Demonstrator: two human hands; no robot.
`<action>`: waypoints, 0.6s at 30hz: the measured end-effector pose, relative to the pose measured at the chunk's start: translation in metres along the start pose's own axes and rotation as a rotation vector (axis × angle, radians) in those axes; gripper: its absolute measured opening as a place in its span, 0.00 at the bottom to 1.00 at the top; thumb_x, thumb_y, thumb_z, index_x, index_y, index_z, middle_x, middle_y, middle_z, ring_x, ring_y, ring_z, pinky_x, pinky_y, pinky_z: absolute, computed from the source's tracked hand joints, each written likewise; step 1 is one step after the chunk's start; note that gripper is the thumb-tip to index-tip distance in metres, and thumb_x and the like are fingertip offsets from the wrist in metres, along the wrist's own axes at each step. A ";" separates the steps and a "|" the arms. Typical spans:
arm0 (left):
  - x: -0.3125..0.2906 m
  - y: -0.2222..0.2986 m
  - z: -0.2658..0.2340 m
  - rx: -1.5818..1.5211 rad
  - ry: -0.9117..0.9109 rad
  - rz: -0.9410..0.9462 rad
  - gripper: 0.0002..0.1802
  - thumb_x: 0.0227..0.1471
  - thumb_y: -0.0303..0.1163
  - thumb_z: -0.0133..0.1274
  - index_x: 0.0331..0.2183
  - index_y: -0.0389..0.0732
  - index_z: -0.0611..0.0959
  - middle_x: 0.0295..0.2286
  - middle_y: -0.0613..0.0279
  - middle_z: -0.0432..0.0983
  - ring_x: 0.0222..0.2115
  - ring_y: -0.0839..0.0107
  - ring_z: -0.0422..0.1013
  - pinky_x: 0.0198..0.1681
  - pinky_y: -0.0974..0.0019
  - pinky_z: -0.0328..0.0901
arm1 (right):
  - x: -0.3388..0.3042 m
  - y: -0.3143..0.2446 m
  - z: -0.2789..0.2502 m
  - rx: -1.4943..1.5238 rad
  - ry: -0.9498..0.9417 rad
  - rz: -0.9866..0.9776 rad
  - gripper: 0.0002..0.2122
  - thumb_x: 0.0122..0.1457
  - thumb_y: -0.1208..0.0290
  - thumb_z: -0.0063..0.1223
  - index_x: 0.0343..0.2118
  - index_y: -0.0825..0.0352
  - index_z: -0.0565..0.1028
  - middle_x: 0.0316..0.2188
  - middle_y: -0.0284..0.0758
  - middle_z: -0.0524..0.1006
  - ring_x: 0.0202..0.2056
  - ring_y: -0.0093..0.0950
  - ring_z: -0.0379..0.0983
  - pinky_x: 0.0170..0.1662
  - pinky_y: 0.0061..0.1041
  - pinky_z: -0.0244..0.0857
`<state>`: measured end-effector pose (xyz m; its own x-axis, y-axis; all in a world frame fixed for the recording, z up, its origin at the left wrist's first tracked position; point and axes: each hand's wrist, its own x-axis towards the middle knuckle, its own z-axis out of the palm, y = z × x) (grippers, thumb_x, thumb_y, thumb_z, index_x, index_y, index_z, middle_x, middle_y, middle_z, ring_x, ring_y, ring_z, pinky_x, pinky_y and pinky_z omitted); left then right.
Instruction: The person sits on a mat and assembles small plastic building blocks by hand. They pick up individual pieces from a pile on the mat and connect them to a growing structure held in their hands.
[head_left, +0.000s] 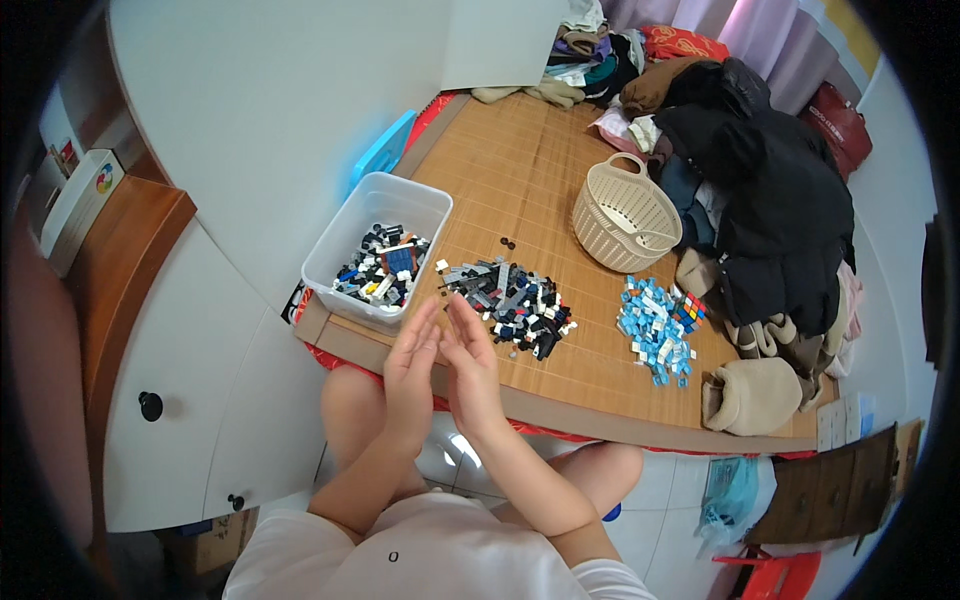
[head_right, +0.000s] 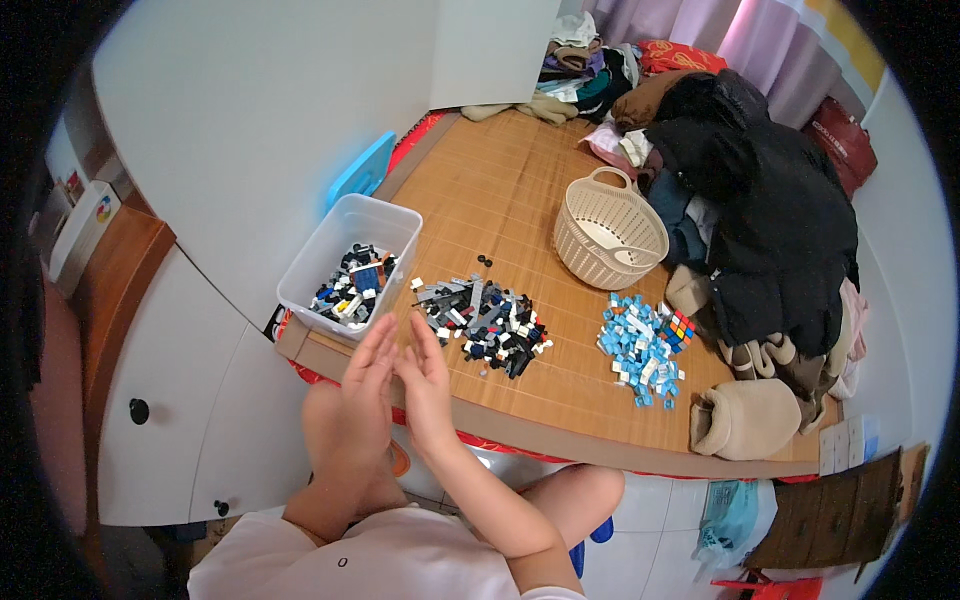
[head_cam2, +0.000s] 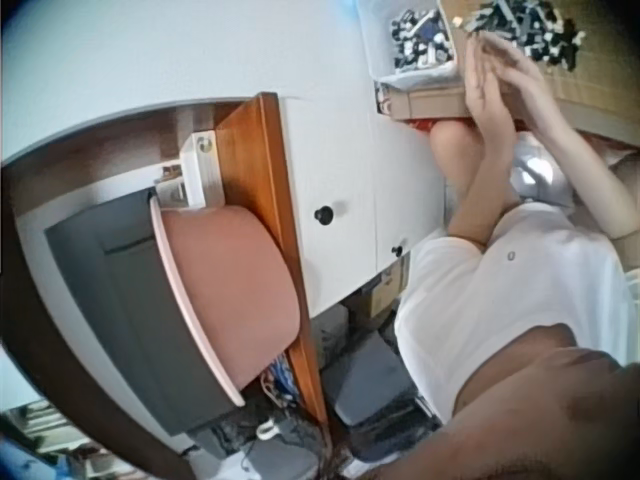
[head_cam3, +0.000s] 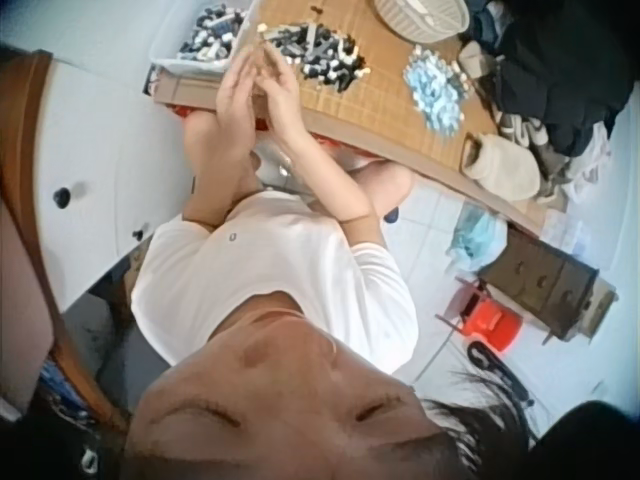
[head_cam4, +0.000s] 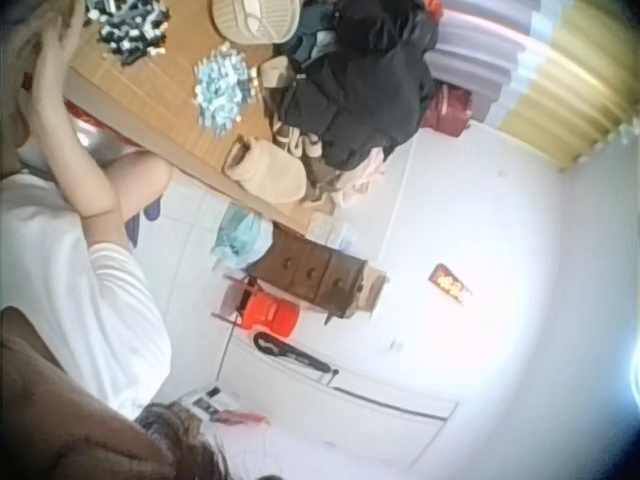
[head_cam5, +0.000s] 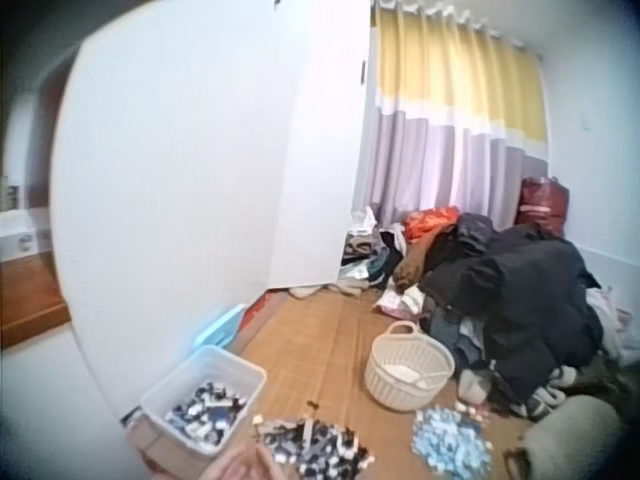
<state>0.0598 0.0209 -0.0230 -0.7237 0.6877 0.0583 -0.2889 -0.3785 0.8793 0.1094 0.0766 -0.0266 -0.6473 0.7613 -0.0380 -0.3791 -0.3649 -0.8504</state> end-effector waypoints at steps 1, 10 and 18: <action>0.002 -0.010 0.000 0.002 -0.041 0.005 0.24 0.53 0.23 0.35 0.53 0.32 0.62 0.53 0.52 0.57 0.55 0.66 0.53 0.58 0.66 0.47 | -0.001 0.001 -0.008 0.017 0.030 0.015 0.26 0.53 0.80 0.40 0.57 0.69 0.53 0.58 0.39 0.52 0.61 0.29 0.44 0.60 0.27 0.41; 0.009 -0.078 0.012 0.068 -0.180 -0.229 0.25 0.52 0.22 0.35 0.54 0.32 0.60 0.55 0.52 0.54 0.58 0.65 0.48 0.58 0.67 0.44 | -0.022 0.020 -0.076 -0.012 0.342 0.003 0.29 0.52 0.83 0.36 0.59 0.71 0.47 0.60 0.41 0.47 0.62 0.30 0.41 0.60 0.26 0.38; 0.012 -0.095 0.021 0.128 -0.200 -0.294 0.28 0.50 0.21 0.35 0.55 0.33 0.57 0.57 0.54 0.50 0.59 0.65 0.45 0.59 0.65 0.42 | -0.021 0.032 -0.093 -0.011 0.378 -0.034 0.28 0.51 0.83 0.36 0.58 0.73 0.49 0.59 0.42 0.50 0.61 0.31 0.44 0.60 0.25 0.40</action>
<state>0.0922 0.0779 -0.0960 -0.4814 0.8675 -0.1253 -0.3761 -0.0754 0.9235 0.1727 0.0992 -0.1016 -0.3435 0.9179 -0.1988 -0.3875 -0.3314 -0.8602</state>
